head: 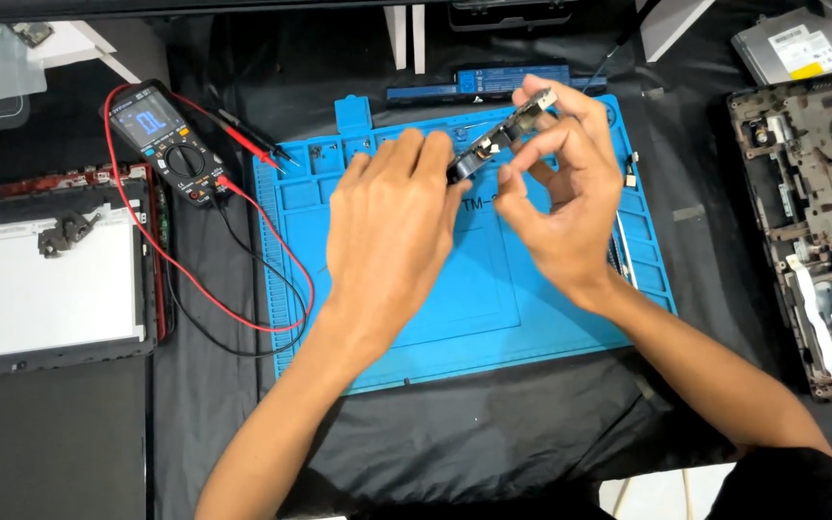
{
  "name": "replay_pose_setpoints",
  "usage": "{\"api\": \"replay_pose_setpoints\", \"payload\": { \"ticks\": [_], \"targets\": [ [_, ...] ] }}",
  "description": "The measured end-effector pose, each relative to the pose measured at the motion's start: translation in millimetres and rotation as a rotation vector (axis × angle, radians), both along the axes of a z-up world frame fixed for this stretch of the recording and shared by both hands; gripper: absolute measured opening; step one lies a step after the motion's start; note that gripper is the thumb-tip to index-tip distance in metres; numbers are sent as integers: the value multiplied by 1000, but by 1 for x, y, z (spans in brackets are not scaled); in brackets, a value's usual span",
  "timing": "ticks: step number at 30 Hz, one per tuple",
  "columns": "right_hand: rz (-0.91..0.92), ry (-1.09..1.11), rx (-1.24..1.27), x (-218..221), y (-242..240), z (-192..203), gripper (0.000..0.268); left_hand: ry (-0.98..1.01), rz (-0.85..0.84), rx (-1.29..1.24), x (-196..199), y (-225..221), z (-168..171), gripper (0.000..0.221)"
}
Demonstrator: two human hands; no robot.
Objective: Using a multimeter to test electrical components on a laptop motherboard and inspecting laptop parts.
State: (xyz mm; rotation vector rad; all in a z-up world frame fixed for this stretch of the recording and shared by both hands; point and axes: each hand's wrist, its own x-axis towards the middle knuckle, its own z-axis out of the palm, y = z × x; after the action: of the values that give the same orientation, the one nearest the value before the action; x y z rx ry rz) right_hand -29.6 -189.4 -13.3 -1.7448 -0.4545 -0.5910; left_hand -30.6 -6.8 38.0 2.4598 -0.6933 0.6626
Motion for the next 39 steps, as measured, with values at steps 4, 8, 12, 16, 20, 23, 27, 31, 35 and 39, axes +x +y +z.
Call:
{"api": "replay_pose_setpoints", "payload": {
  "ticks": [4,8,12,16,20,23,27,31,35,39],
  "targets": [
    [74,95,87,5,-4,7,14,-39,-6,-21,6,5,0,30],
    [113,54,-31,7,-13,-6,24,-12,-27,-42,8,17,6,30],
    [35,-97,-195,2,-3,2,69,22,-49,-181,1,26,18,30],
    [-193,-271,-525,-8,4,18,109,136,-36,-295,-6,23,25,32],
    [-214,-230,-512,-16,-1,19,109,229,-91,-382,-2,14,13,28],
    [-230,-133,-583,-20,-6,27,99,395,-119,-561,5,11,0,25],
    [-245,-79,-623,-30,-22,42,93,551,-242,-696,9,1,-1,22],
    [-268,-103,-721,-37,-42,57,91,715,-267,-738,14,-22,7,19],
    [-357,-138,-808,-44,-80,57,90,423,-475,-588,41,-52,-30,31],
    [-455,-103,-887,-52,-121,37,84,560,-532,-656,51,-99,-42,29]
  ]
}}
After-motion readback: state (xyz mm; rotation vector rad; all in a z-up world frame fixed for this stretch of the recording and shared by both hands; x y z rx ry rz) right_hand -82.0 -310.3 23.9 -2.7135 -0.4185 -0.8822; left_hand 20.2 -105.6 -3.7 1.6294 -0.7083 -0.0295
